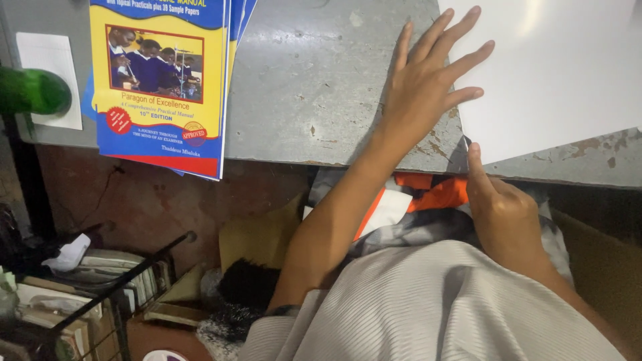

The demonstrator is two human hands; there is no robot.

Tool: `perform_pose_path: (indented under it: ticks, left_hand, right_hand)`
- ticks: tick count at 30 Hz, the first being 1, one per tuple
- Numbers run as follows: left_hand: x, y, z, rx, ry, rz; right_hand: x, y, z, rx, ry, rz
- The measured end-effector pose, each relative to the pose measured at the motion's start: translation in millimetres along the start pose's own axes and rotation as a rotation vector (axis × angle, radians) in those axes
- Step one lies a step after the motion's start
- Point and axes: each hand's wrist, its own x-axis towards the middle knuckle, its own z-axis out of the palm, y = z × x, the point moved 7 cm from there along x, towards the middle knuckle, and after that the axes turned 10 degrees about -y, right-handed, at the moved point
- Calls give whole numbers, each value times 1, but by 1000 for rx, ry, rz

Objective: The person uses a utility knife to trim the edges of a white sheet of paper on a metal table. They then wipe the paper and the table surface with an orange cloth. The person also handles and stacks several blue and yellow books on the table.

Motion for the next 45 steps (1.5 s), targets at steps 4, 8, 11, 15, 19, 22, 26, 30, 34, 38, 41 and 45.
perform_pose_path:
  ticks: [4, 8, 11, 15, 19, 22, 26, 30, 34, 38, 41, 45]
  left_hand:
    - [-2, 1, -4, -3, 5, -6]
    - [-1, 1, -2, 2, 2, 0]
    - [-1, 0, -1, 3, -12, -1]
    - [-1, 0, -1, 2, -5, 4]
    - [-2, 1, -3, -13, 2, 1]
    - [-2, 1, -3, 2, -3, 0]
    - [-1, 1, -1, -13, 2, 8]
    - [-2, 2, -3, -12, -2, -3]
    - [-2, 1, -1, 1, 18, 8]
    - [-2, 1, 0, -13, 13, 11]
    - [-3, 1, -4, -29, 10, 14]
    - [-3, 1, -3, -42, 21, 16]
  right_hand:
    - [-1, -4, -5, 52, 26, -41]
    - [-8, -1, 3, 3, -21, -1]
    - [-12, 0, 3, 14, -40, 11]
    - [-12, -5, -3, 2, -100, 27]
    - [-17, -4, -4, 39, -67, 17]
    - [-20, -6, -6, 46, -80, 7]
    - [-19, -8, -12, 71, -68, 13]
    - [-24, -6, -7, 37, -53, 23]
    - [-26, -8, -10, 14, -42, 8]
    - [-31, -5, -8, 5, -50, 9]
    - [-37, -3, -3, 37, -73, 21]
    - [-40, -2, -3, 64, -67, 32]
